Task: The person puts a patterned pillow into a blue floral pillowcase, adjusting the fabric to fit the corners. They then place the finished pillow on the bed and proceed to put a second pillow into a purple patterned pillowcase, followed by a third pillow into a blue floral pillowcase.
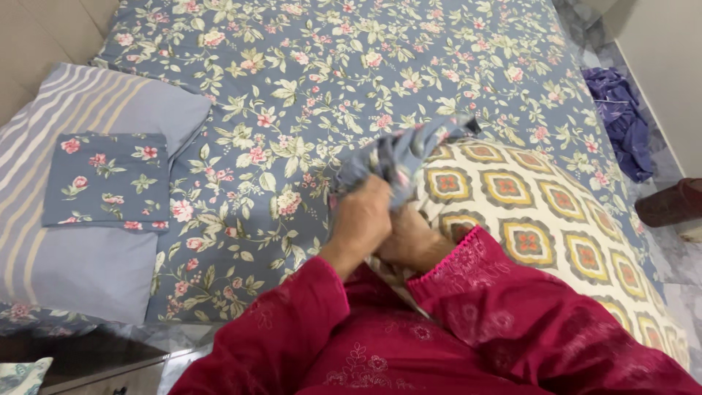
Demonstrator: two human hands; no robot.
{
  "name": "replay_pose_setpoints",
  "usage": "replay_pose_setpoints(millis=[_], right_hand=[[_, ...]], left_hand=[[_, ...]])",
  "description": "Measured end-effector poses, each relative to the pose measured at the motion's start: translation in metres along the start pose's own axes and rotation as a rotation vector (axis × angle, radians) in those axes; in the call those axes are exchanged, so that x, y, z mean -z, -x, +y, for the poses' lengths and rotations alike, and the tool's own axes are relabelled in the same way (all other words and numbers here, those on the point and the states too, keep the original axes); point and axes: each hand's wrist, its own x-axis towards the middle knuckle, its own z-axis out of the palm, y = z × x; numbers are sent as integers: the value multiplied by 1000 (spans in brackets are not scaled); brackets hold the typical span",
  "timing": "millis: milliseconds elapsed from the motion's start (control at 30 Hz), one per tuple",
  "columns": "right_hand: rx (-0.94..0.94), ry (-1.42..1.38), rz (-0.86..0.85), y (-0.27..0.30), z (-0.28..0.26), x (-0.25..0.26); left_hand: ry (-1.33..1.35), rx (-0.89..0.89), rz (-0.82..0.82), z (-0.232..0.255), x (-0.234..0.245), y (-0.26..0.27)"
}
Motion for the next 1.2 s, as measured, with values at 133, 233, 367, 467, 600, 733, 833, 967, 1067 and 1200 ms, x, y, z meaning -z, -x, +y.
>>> replay_pose_setpoints(millis=[133,233,367,467,600,733,833,967,1067,1200], right_hand=[[348,68,82,27,-37,99],[42,-38,171,32,-28,175],[112,95,408,9,-18,204],[204,414,368,3,-11,207],[411,271,315,-5,12,184],[-16,-112,151,17,42,174],[-177,-2,47,51,35,185],[-465,69,-254,67,9,203],[-97,101,88,52,-2,193],[191,-90,291,38,-3,188]], left_hand=[[65,224,109,5,15,-21],[66,116,117,29,11,-25],[-196,-252,224,54,-4,-24],[-269,-384,238,61,-4,-6],[-279,-413,217,63,1,5],[-226,-324,365,65,14,5],[-270,-319,408,68,21,9],[-330,-369,441,73,22,17],[-243,-292,324,74,16,20],[-17,-412,56,103,14,52]])
